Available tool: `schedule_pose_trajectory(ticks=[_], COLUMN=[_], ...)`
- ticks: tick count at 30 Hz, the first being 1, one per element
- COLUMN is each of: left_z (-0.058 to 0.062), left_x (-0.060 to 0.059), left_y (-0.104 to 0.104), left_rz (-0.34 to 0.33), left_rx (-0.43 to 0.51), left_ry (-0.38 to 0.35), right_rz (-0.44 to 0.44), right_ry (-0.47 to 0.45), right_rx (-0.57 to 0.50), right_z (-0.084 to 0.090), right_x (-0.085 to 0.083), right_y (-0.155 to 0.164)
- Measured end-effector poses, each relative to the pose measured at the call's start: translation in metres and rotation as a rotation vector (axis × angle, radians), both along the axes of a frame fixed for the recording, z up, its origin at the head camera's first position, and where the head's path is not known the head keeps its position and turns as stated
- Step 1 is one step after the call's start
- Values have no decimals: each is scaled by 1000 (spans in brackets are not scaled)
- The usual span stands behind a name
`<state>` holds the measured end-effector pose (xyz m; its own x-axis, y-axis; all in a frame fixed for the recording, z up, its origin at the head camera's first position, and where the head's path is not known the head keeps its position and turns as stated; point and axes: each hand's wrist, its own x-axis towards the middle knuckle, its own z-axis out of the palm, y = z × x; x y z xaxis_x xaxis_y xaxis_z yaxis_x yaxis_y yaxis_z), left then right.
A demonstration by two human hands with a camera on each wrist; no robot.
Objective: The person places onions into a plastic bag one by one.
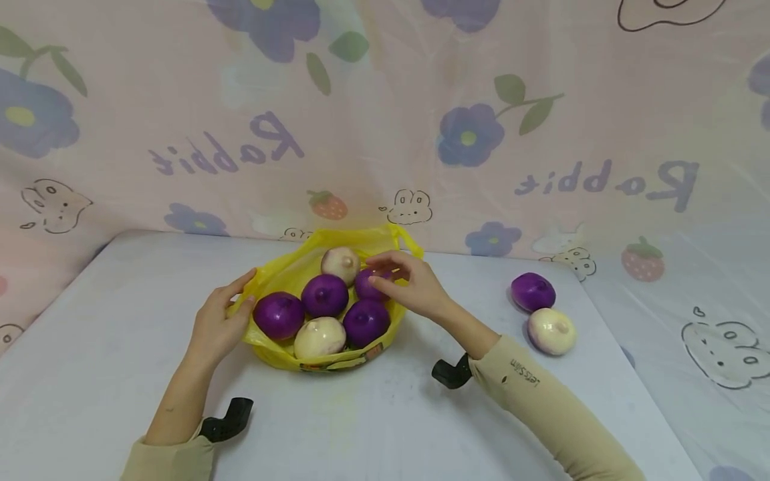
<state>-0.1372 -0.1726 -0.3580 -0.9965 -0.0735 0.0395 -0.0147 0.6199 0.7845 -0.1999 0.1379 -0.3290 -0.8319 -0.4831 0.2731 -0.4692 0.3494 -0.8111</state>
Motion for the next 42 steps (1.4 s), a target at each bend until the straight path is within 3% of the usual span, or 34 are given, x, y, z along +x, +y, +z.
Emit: schedule_pose_trajectory(ticks=[16,30,36,42], left_z=[2,1,1,0], left_x=[-2,0,-1,-2], left_y=[0,0,0,0], left_rz=[-4,-5,-6,-12], left_rx=[7,10,7,0], left_ry=[-17,4,0,6], right_rz=[-232,-390,-445,-496], right_ry=[107,88,71,92], right_rx=[-73,-14,38,50], right_z=[-3,10,-7,-14], right_x=[0,25,16,15], right_y=[51,84,113,134])
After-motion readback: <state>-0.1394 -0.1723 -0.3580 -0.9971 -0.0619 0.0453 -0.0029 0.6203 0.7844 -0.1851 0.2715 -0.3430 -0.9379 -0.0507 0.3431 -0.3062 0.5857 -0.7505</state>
